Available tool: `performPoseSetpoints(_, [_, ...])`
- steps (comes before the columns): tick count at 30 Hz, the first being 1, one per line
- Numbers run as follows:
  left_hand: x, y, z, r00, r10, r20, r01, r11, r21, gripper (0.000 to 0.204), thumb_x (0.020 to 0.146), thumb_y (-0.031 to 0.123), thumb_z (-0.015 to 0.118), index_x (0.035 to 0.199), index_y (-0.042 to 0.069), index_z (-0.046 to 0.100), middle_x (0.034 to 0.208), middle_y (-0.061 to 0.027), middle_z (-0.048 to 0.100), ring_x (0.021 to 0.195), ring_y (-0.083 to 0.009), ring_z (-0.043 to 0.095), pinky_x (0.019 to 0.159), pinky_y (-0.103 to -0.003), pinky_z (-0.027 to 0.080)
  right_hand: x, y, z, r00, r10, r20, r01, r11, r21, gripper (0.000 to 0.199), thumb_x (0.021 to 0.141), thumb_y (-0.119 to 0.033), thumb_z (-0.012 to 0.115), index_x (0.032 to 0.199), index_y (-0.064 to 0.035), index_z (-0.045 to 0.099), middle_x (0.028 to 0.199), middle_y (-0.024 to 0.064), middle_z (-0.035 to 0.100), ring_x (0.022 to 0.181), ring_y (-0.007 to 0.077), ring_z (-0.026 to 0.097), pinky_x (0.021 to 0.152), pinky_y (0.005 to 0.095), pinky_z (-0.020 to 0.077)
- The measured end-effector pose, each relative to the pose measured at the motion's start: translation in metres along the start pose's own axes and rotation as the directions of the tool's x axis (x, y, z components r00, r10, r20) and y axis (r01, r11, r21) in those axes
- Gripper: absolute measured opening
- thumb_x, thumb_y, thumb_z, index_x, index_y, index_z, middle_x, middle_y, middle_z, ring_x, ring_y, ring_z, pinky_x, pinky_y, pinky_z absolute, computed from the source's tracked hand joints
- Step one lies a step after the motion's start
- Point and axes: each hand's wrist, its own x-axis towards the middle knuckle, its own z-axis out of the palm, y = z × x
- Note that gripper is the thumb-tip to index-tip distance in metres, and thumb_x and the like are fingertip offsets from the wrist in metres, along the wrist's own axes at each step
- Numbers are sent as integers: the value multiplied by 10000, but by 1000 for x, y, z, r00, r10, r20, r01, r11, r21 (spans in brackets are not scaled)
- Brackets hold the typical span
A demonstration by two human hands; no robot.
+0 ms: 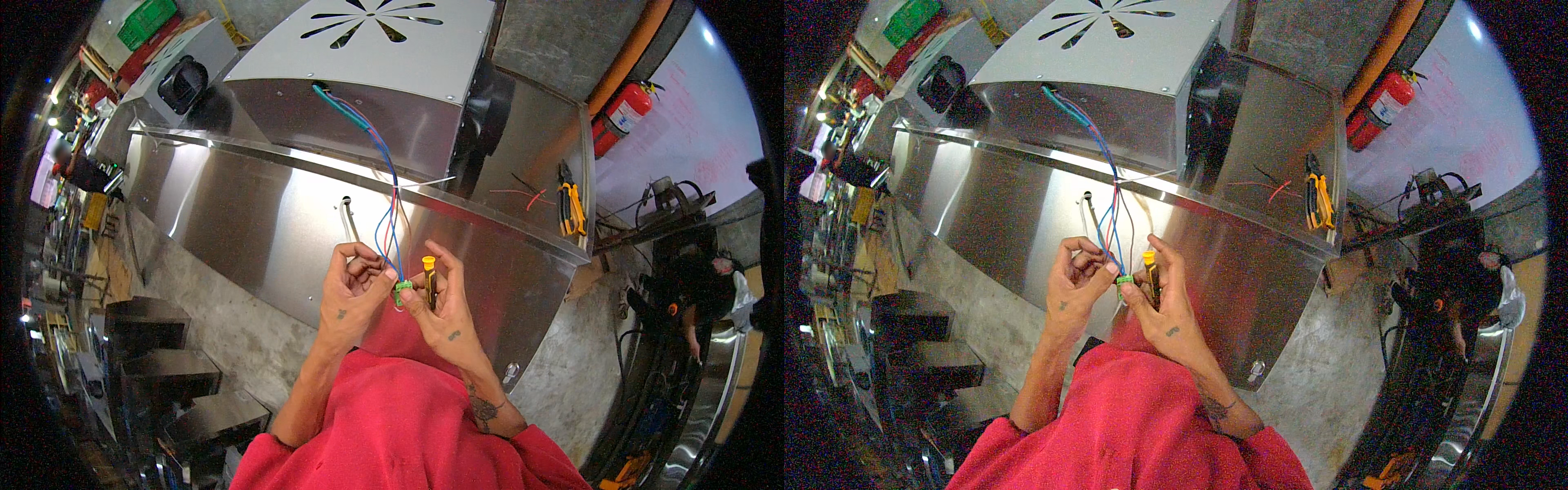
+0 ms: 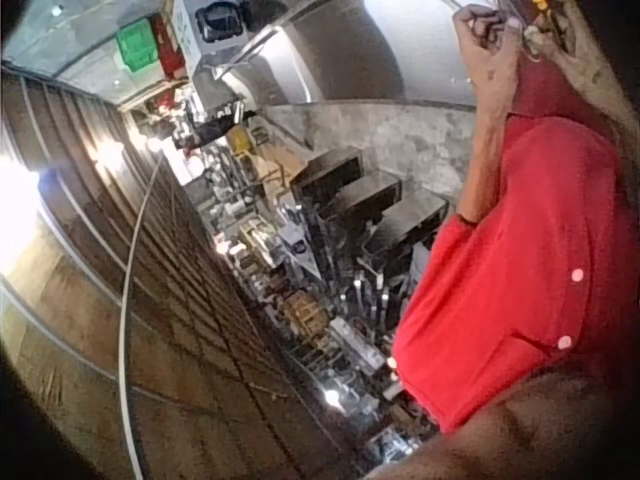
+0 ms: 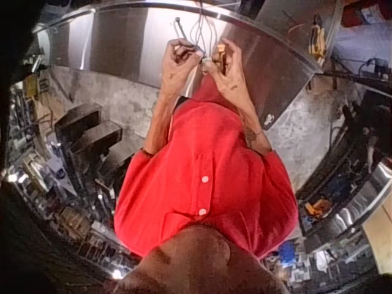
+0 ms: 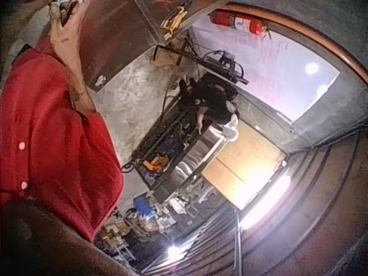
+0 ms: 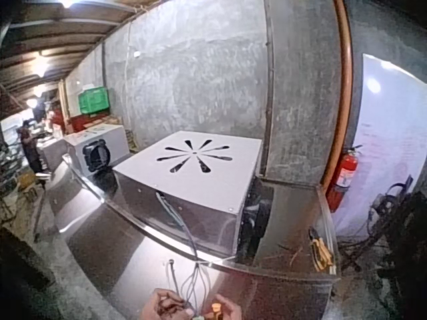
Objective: The person strips and twists colored wires, then inserts them into a green terminal block and tightens the screws with a screwdriver. The person works at a stainless steel counter in a workshop, handling wires and tools throughout the clip.
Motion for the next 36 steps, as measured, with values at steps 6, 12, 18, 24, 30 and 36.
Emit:
performPoseSetpoints(6, [4,0,-2,1000,-14,11,13,997,81,351,982,38,768,1245,53,537,1079,-77,702,988,-129,675,859,-277,562,2,2,1,1000,-12,-27,12,1000,19,739,1051,-100,691,1642,-92,248,1093,84,597,945,120,595,858,294,514])
performPoseSetpoints(12, [3,19,-19,980,-194,52,179,960,215,270,1037,139,741,1240,-20,661,1072,-57,718,992,-103,670,872,-259,557,2,10,-1,999,10,-34,-11,1000,-4,740,1056,-60,668,1649,-99,227,1089,94,624,941,106,621,850,271,517])
performPoseSetpoints(18, [4,20,-27,962,-246,115,209,940,268,217,1015,156,768,1150,-11,739,1009,-24,731,937,-91,661,849,-257,542,1,11,1,999,4,-40,-5,1000,-22,746,1049,-41,665,1650,-94,226,1094,90,607,930,98,607,844,267,509])
performPoseSetpoints(24, [4,21,-21,972,-225,69,204,953,224,193,1011,183,769,1102,16,739,974,-18,723,887,-106,657,831,-287,536,-1,4,1,998,44,-33,-45,999,-3,754,1034,-77,696,1647,-112,259,1138,98,568,970,126,552,898,300,504])
performPoseSetpoints(30, [3,20,-17,987,-157,25,151,977,153,198,1024,169,749,1137,11,713,1014,-44,725,903,-134,670,845,-309,537,-2,-4,0,996,83,-17,-83,997,2,769,1022,-86,721,1647,-113,274,1128,97,573,967,147,535,891,311,493])
performPoseSetpoints(36, [5,14,-13,994,-108,11,108,994,35,191,1025,123,745,1160,-5,704,1030,-58,728,929,-136,675,868,-310,549,-1,-1,6,999,32,-41,-32,999,5,776,1016,-71,726,1644,-82,270,1115,94,564,956,149,530,886,312,487])
